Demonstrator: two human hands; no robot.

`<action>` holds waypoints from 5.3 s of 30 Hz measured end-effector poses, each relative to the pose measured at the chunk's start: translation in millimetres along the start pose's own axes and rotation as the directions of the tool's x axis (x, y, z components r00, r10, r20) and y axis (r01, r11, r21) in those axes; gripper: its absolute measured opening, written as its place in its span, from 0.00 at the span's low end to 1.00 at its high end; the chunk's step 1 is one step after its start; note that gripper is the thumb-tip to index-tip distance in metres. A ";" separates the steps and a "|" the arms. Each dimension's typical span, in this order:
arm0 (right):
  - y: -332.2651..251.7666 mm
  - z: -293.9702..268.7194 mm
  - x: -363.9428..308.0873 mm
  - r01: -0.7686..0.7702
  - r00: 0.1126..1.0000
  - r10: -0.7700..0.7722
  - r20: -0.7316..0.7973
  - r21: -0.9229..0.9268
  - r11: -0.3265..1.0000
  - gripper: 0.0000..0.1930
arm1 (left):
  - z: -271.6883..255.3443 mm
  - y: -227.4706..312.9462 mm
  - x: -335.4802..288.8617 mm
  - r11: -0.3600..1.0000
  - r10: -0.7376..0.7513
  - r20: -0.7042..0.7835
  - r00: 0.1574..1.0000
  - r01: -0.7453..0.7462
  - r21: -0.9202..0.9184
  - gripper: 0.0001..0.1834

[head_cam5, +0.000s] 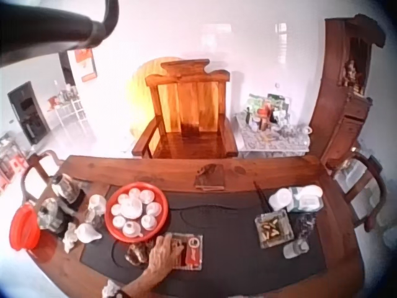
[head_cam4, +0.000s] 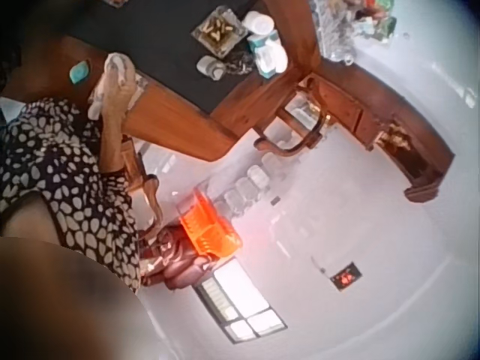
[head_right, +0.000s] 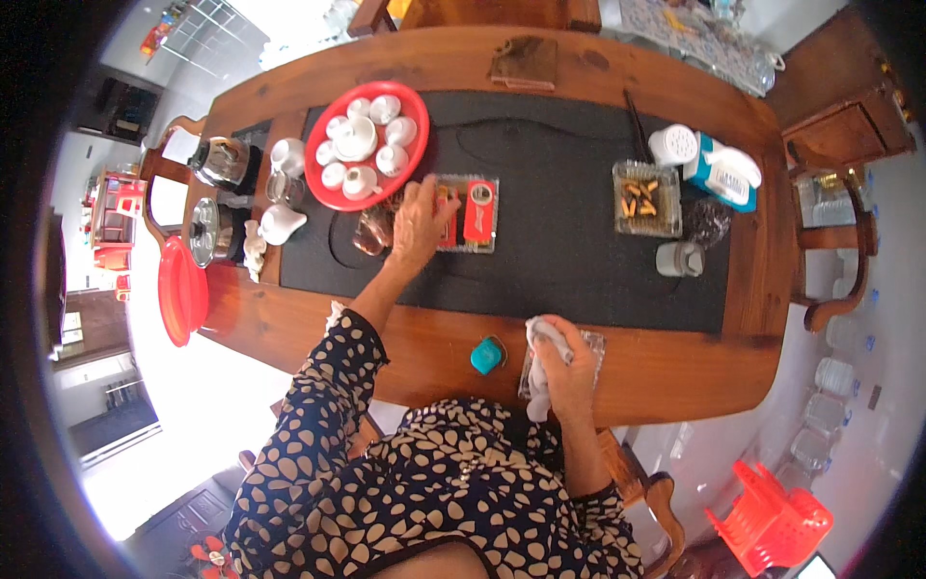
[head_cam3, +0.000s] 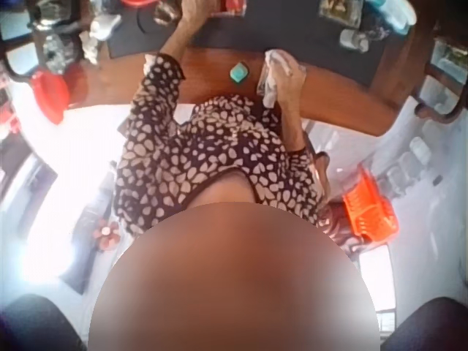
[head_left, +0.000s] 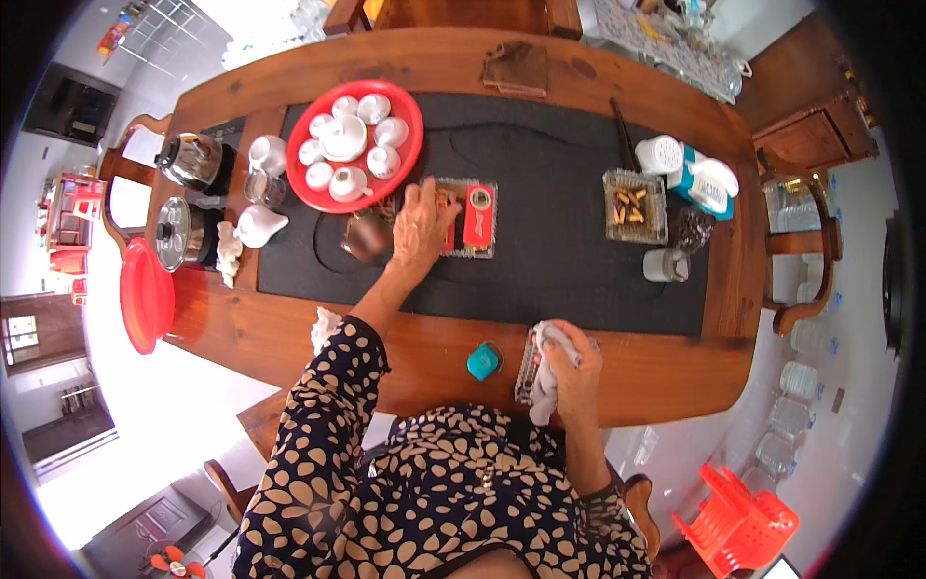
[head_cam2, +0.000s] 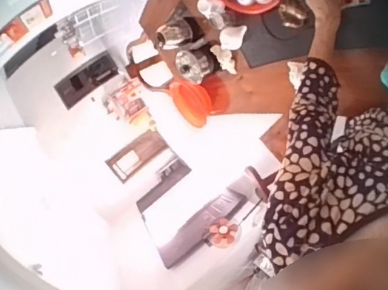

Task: The person sits at a wooden table and wipes several small objects with a white cloth. They clean a red plastic ring, a small rectangular box, a teal plastic cap, a metal tool, and a clear glass ashtray. The person wipes each item individually and places them back on the table.

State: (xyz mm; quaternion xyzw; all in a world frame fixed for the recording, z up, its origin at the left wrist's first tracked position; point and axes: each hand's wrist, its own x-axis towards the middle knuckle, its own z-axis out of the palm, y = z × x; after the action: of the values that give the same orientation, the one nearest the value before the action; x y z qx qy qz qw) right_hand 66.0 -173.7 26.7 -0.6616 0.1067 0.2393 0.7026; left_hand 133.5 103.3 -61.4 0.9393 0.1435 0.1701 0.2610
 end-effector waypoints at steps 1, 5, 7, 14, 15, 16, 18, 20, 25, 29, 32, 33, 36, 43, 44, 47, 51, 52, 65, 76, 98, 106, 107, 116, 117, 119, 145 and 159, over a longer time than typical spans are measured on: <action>3.1 -2.2 2.8 0.011 1.000 -0.011 -0.019 -0.004 1.000 0.12 | -4.4 5.3 0.7 0.998 0.065 -0.098 0.993 -0.066 -0.010 0.25; 11.8 -21.7 7.4 0.057 0.997 -0.055 -0.061 0.027 0.998 0.12 | -23.7 31.5 -39.4 0.965 0.169 0.057 0.984 -0.153 -0.215 0.25; 9.0 -28.9 5.6 0.053 0.994 -0.046 -0.099 0.062 0.997 0.13 | -28.7 45.6 -80.3 0.937 0.241 0.196 0.951 -0.175 -0.302 0.27; 7.2 -48.0 -3.6 0.088 0.991 -0.078 -0.109 0.091 0.992 0.13 | -21.2 72.7 -187.6 0.995 0.045 0.426 0.904 -0.001 -0.103 0.31; 6.8 -49.2 -6.1 0.092 0.991 -0.082 -0.103 0.095 0.991 0.13 | -16.9 72.4 -193.0 0.994 0.029 0.384 0.923 0.015 -0.110 0.31; 7.4 -50.1 -8.9 0.083 0.993 -0.073 -0.089 0.105 0.991 0.13 | -13.2 72.1 -198.3 0.993 0.012 0.341 0.940 0.030 -0.117 0.31; 9.9 -51.8 -13.8 0.067 0.997 -0.061 -0.056 0.124 0.990 0.13 | -8.3 72.9 -206.9 0.981 -0.067 0.328 0.942 0.122 -0.152 0.32; 10.4 -53.8 -18.2 0.061 0.998 -0.057 -0.031 0.120 0.991 0.13 | -5.9 73.3 -211.5 0.964 -0.121 0.310 0.943 0.186 -0.190 0.30; 10.2 -61.7 -27.2 0.056 0.995 -0.062 0.078 0.078 0.995 0.14 | -21.8 80.9 -223.3 0.945 -0.244 0.285 0.927 0.294 -0.145 0.26; 12.3 -60.3 -28.8 0.042 0.985 -0.051 0.164 0.056 0.998 0.14 | -33.8 81.2 -227.2 0.751 -0.382 0.470 0.796 0.564 -0.343 0.27; -1.9 -45.0 -32.5 0.071 0.959 -0.084 0.271 0.059 0.996 0.14 | -60.2 107.2 -206.3 0.414 -0.367 0.603 0.709 0.705 -0.577 0.26; -8.2 -38.4 -33.7 0.085 0.946 -0.094 0.312 0.042 0.996 0.13 | -63.9 119.5 -202.6 0.327 -0.328 0.580 0.746 0.666 -0.671 0.24; -18.7 -18.2 -28.3 0.539 0.816 -0.476 0.327 -0.134 0.832 0.13 | -72.1 141.1 -191.7 -0.161 -0.180 0.568 0.803 0.546 -0.822 0.22; -41.7 12.5 -32.5 0.882 0.459 -0.785 0.415 -0.318 0.348 0.19 | -94.8 171.5 -184.5 -0.431 -0.044 0.383 0.923 0.328 -0.841 0.26; -43.3 14.8 -35.3 0.898 0.401 -0.807 0.433 -0.361 0.253 0.19 | -95.9 174.5 -183.9 -0.396 -0.051 0.347 0.937 0.300 -0.868 0.27; -42.3 12.4 -42.9 0.916 0.335 -0.798 0.500 -0.371 0.152 0.20 | -91.9 171.4 -186.3 -0.425 -0.080 0.334 0.939 0.271 -0.864 0.29; -36.7 0.4 -45.0 0.958 0.243 -0.767 0.594 -0.273 0.092 0.22 | -95.6 169.5 -192.0 -0.315 -0.070 0.360 0.930 0.322 -0.893 0.30; -37.7 -0.7 -44.6 0.969 0.209 -0.762 0.613 -0.235 0.076 0.22 | -97.5 169.8 -193.6 -0.262 -0.058 0.369 0.928 0.342 -0.902 0.30; -56.4 17.8 -58.9 0.970 0.187 -0.762 0.620 -0.239 0.044 0.22 | -123.4 171.8 -184.2 0.292 0.030 0.260 0.965 0.240 -0.926 0.34; -71.1 29.3 -53.8 0.758 0.643 -0.671 0.371 -0.177 0.628 0.10 | -126.2 179.1 -179.9 0.303 0.051 0.265 0.963 0.237 -0.923 0.30; -51.1 18.4 -41.2 0.850 0.520 -0.758 0.394 -0.319 0.418 0.16 | -86.7 173.6 -177.5 -0.560 -0.114 0.392 0.913 0.267 -0.785 0.18; -35.8 15.4 -60.1 0.960 0.246 -0.805 0.540 -0.250 0.126 0.18 | -89.8 165.3 -177.4 -0.660 -0.105 0.350 0.931 0.198 -0.725 0.15; -32.5 16.2 -62.0 0.967 0.211 -0.812 0.544 -0.238 0.092 0.18 | -89.1 165.0 -178.7 -0.602 -0.188 0.400 0.897 0.216 -0.768 0.13; -60.1 17.6 -60.4 0.791 0.593 -0.698 0.402 -0.128 0.598 0.13 | -107.0 186.2 -174.4 -0.511 -0.200 0.377 0.904 0.232 -0.828 0.10; -62.4 16.5 -53.5 0.790 0.597 -0.684 0.419 -0.158 0.592 0.10 | -107.9 186.0 -176.1 -0.495 -0.181 0.384 0.906 0.253 -0.831 0.10; -74.0 15.9 -52.4 0.641 0.715 -0.524 0.463 -0.136 0.755 0.09 | -110.3 184.5 -180.6 -0.462 -0.142 0.398 0.906 0.295 -0.837 0.09; -31.7 41.4 -61.8 0.778 0.616 -0.763 0.195 -0.300 0.552 0.10 | -98.1 186.9 -192.9 -0.170 -0.213 0.382 0.899 0.351 -0.921 0.17; -9.5 45.6 -81.4 0.920 0.350 -0.871 0.345 -0.299 0.251 0.12 | -97.6 174.4 -192.3 -0.551 -0.342 0.498 0.797 0.259 -0.793 0.21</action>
State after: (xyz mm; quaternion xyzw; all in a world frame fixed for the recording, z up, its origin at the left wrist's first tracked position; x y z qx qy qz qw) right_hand -7.2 -145.0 77.6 -0.7304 -0.3841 -0.1495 0.5447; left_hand -46.7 -66.0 64.2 0.1801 0.2330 0.1391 0.9455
